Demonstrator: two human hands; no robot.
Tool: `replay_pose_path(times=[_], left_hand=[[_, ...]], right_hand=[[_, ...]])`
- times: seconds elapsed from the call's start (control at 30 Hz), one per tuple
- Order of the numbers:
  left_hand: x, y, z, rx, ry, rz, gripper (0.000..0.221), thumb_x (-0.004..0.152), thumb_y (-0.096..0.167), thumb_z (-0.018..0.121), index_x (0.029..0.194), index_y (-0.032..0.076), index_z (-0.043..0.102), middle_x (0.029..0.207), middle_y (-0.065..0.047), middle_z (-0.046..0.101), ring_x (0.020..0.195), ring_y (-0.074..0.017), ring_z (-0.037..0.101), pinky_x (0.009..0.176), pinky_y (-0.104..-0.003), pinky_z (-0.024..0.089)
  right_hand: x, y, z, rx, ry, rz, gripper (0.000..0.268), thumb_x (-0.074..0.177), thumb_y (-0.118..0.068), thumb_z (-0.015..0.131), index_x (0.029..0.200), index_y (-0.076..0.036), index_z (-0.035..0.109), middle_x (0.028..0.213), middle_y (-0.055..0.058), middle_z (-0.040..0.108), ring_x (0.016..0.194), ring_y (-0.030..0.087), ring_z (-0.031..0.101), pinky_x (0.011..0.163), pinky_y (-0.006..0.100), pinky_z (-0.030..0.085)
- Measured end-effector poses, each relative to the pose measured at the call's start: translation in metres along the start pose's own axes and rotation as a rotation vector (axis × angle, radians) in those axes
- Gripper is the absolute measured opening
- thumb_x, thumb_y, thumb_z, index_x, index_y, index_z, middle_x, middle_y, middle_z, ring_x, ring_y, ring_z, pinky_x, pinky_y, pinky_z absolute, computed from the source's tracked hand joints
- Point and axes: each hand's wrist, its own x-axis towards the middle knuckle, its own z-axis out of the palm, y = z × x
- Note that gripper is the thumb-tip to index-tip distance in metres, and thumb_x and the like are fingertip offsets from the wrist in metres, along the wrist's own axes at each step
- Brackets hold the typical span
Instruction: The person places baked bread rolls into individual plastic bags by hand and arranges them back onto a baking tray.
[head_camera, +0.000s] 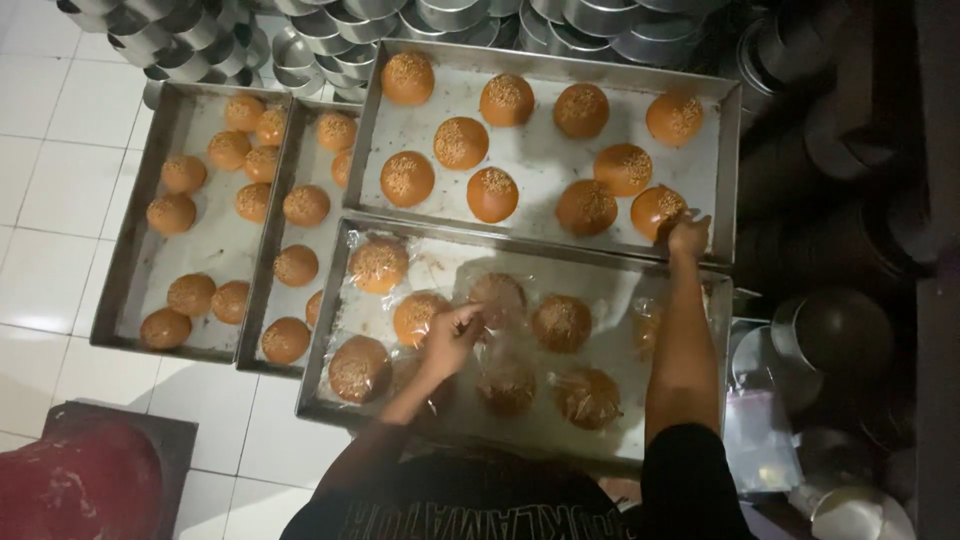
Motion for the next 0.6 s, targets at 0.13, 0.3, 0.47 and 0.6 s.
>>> replay_pose_path(times=[0.13, 0.3, 0.47, 0.6], left_hand=[[0.011, 0.001, 0.003, 0.047, -0.041, -0.073, 0.031, 0.099, 0.001, 0.059, 0.129, 0.002, 0.068, 0.088, -0.005, 0.076, 0.076, -0.0097, 0.074, 0.067, -0.026, 0.058], [0.015, -0.004, 0.006, -0.06, -0.029, 0.018, 0.03, 0.099, 0.0, 0.06, 0.128, 0.001, 0.068, 0.095, -0.004, 0.076, 0.077, -0.0102, 0.072, 0.067, -0.025, 0.057], [0.009, -0.013, 0.006, 0.213, 0.03, 0.042, 0.026, 0.099, 0.001, 0.066, 0.124, 0.001, 0.071, 0.09, -0.007, 0.079, 0.075, -0.0124, 0.073, 0.066, -0.026, 0.056], [0.007, -0.033, 0.005, -0.11, -0.049, -0.103, 0.029, 0.099, 0.001, 0.058, 0.128, 0.0, 0.066, 0.099, -0.008, 0.077, 0.072, -0.013, 0.074, 0.064, -0.028, 0.062]], right_hand=[[-0.007, -0.022, 0.007, 0.158, -0.068, 0.069, 0.073, 0.103, -0.046, 0.053, 0.158, -0.003, 0.033, 0.152, 0.025, 0.049, 0.136, 0.04, 0.051, 0.114, 0.044, 0.041], [-0.034, -0.056, -0.007, 0.311, -0.133, 0.3, 0.068, 0.101, -0.047, 0.053, 0.154, -0.007, 0.038, 0.152, 0.02, 0.047, 0.134, 0.038, 0.051, 0.111, 0.048, 0.043], [-0.037, -0.065, -0.018, 0.617, -0.123, 0.394, 0.068, 0.097, -0.036, 0.069, 0.148, 0.002, 0.044, 0.147, 0.02, 0.054, 0.127, 0.035, 0.061, 0.106, 0.046, 0.053], [-0.026, -0.054, -0.005, 0.865, -0.155, 0.451, 0.062, 0.094, -0.026, 0.075, 0.141, 0.007, 0.052, 0.143, 0.02, 0.058, 0.122, 0.034, 0.065, 0.101, 0.045, 0.06]])
